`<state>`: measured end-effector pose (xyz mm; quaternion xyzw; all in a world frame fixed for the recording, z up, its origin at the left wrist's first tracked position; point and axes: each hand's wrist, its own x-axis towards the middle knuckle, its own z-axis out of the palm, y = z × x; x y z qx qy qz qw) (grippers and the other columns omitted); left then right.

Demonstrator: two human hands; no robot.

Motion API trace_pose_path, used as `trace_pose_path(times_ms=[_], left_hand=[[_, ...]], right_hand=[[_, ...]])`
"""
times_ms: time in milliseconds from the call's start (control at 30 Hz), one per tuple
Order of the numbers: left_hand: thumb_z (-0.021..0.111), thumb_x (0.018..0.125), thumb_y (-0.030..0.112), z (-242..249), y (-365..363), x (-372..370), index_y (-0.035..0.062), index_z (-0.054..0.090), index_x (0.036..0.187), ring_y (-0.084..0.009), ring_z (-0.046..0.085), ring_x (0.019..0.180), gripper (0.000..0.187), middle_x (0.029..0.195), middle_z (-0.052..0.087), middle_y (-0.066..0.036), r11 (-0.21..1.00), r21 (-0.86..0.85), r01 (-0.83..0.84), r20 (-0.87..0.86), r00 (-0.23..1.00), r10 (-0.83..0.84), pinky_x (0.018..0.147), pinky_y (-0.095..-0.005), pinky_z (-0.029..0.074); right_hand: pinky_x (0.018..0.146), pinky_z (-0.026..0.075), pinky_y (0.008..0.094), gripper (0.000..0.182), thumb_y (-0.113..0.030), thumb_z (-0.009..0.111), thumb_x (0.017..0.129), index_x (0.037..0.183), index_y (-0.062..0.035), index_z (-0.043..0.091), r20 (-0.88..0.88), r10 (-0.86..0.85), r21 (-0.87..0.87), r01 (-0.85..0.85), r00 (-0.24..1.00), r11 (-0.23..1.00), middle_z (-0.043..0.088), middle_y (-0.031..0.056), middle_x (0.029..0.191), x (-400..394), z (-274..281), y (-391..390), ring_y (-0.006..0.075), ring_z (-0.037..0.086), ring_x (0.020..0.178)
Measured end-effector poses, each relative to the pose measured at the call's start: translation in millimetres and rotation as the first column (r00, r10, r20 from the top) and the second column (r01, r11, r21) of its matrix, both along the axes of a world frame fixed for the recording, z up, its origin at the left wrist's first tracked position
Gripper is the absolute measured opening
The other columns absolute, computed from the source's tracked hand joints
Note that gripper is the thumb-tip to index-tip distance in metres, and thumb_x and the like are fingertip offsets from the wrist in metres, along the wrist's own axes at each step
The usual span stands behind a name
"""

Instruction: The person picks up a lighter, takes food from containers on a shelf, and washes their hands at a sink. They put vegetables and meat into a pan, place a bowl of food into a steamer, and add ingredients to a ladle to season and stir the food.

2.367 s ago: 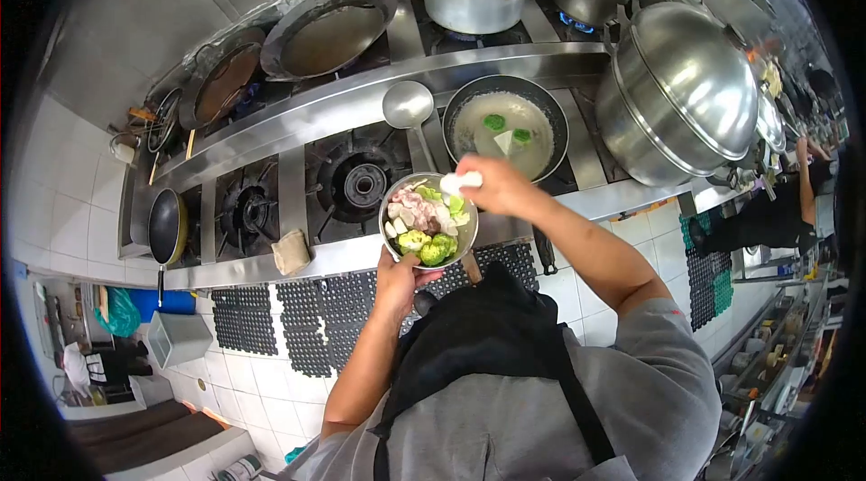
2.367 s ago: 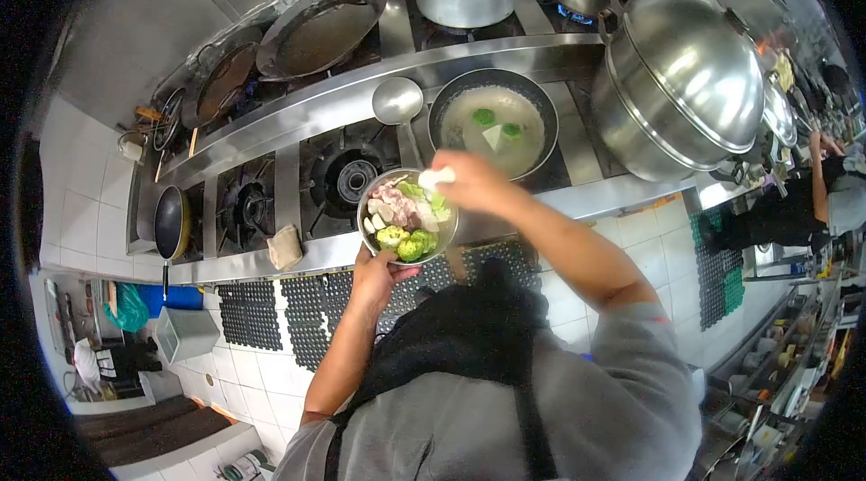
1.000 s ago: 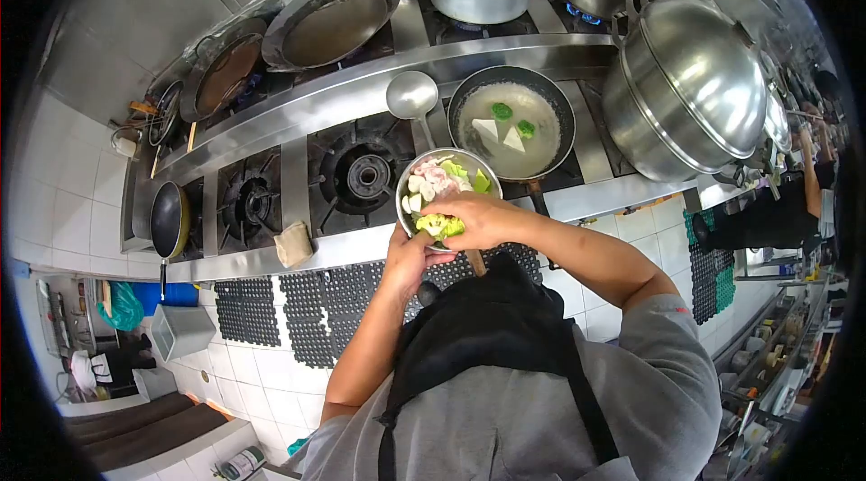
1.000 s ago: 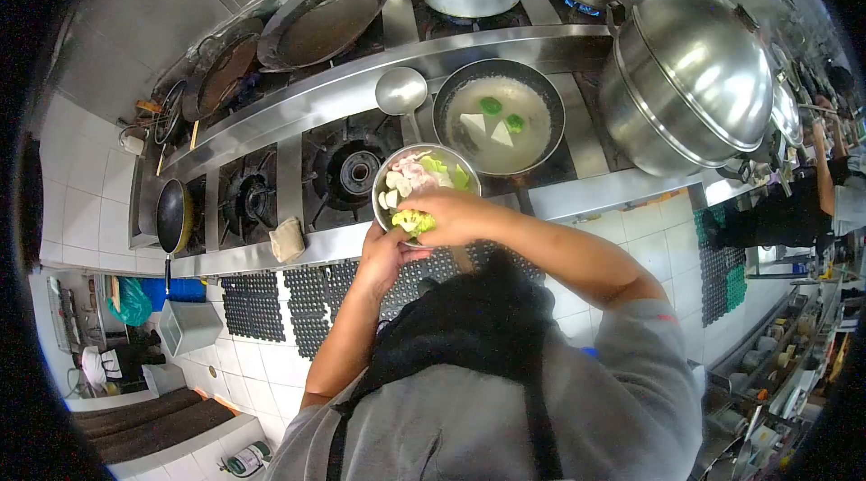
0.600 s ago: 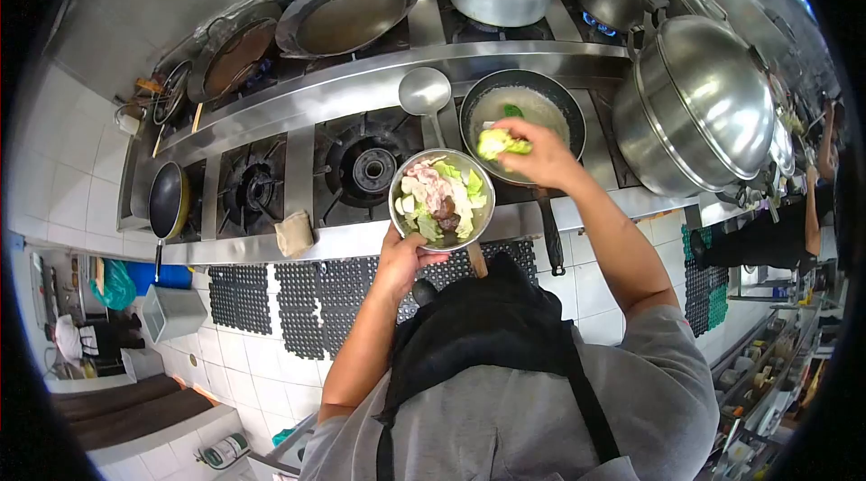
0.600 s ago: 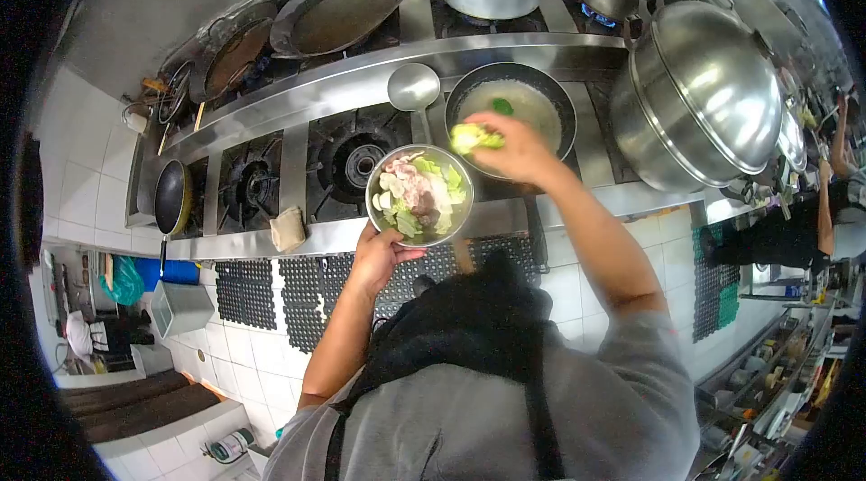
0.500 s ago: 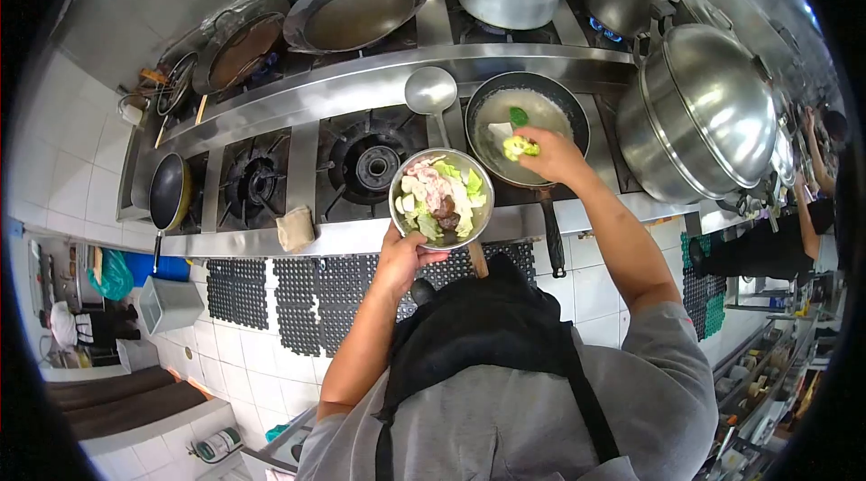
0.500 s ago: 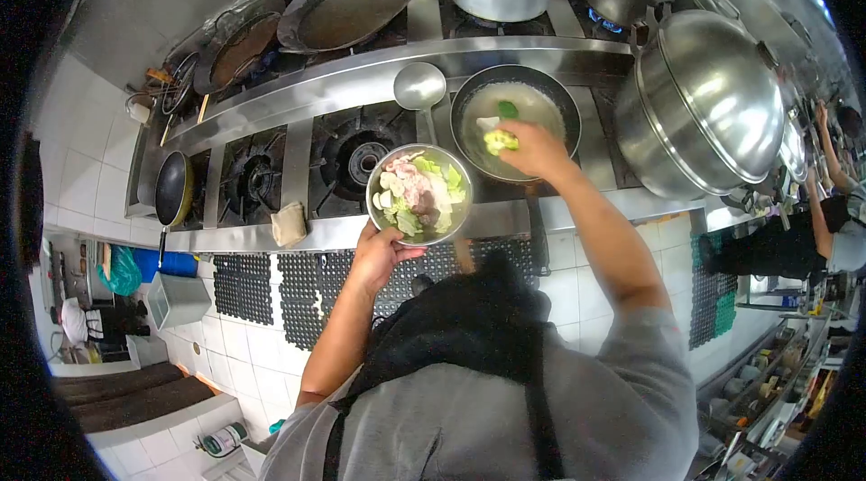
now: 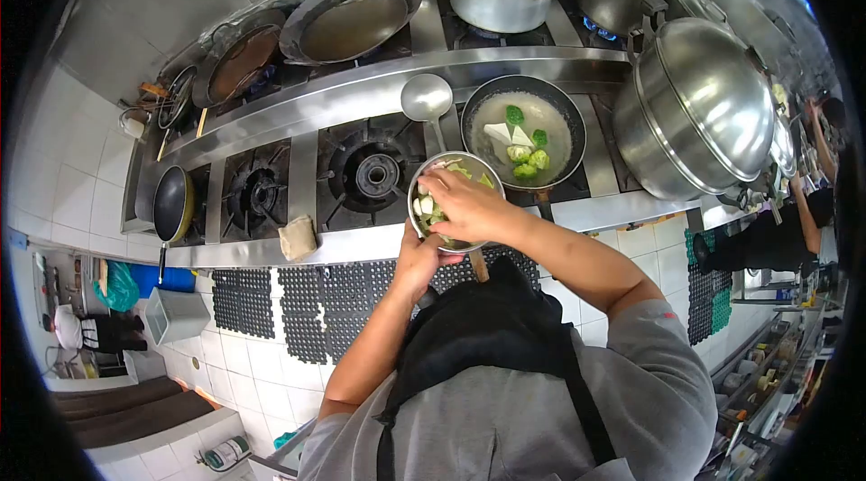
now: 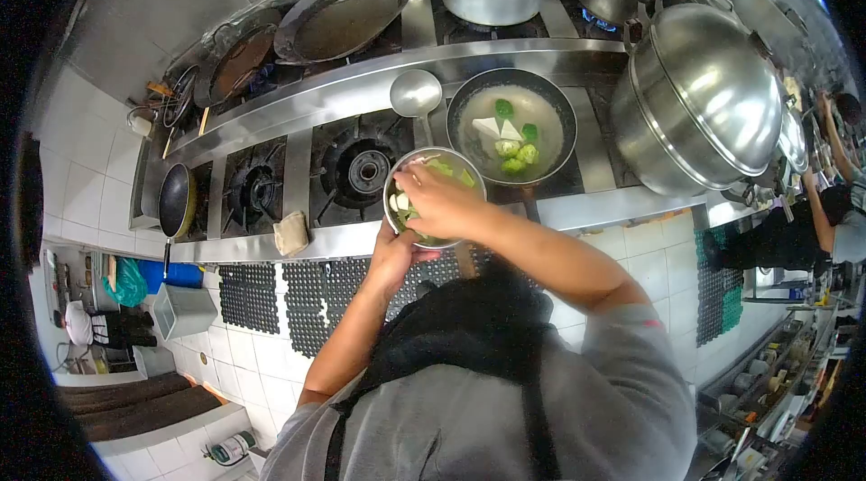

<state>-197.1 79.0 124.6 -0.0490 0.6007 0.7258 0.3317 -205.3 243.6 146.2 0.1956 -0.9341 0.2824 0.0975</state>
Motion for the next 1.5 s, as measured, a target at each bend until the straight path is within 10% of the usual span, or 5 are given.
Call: trace_pose_path(times_ms=[133,567,1500], left_hand=[[0.046,0.097,0.000,-8.1,4.8,-1.1,0.0050,0.025,0.144,-0.0270,0.068,0.094,0.052,0.125,0.054,-0.019,0.999,-0.020,0.030,-0.019,0.999,-0.031,0.066,-0.0324,0.064],[0.046,0.097,0.005,-4.7,-2.9,8.4,-0.0022,0.034,0.138,-0.0302,0.069,0.092,0.043,0.119,0.059,-0.020,1.000,-0.005,0.024,-0.044,0.999,-0.024,0.067,-0.0350,0.064],[0.044,0.086,-0.006,-3.0,-10.0,20.5,-0.0041,0.029,0.138,-0.0328,0.069,0.085,0.053,0.113,0.058,-0.024,1.000,0.004,-0.030,0.031,0.999,0.030,0.067,-0.0386,0.065]], right_hand=[[0.092,0.049,0.0477,0.055,-0.018,0.070,0.078,0.124,-0.0006,0.047,0.254,-0.072,-0.008,0.077,0.965,0.997,0.049,0.0256,0.131,-8.5,1.2,-14.2,0.0446,0.055,0.115],[0.101,0.044,0.0482,0.045,-0.018,0.066,0.080,0.120,-0.0015,0.054,0.145,-0.128,-0.126,0.147,0.981,0.981,0.054,0.0269,0.128,2.1,-30.2,-26.5,0.0435,0.050,0.123],[0.077,0.051,0.0430,0.028,-0.018,0.072,0.076,0.101,-0.0057,0.066,0.185,0.073,-0.351,-0.004,0.980,0.936,0.066,0.0181,0.093,-2.9,-40.3,-19.2,0.0340,0.064,0.087]])
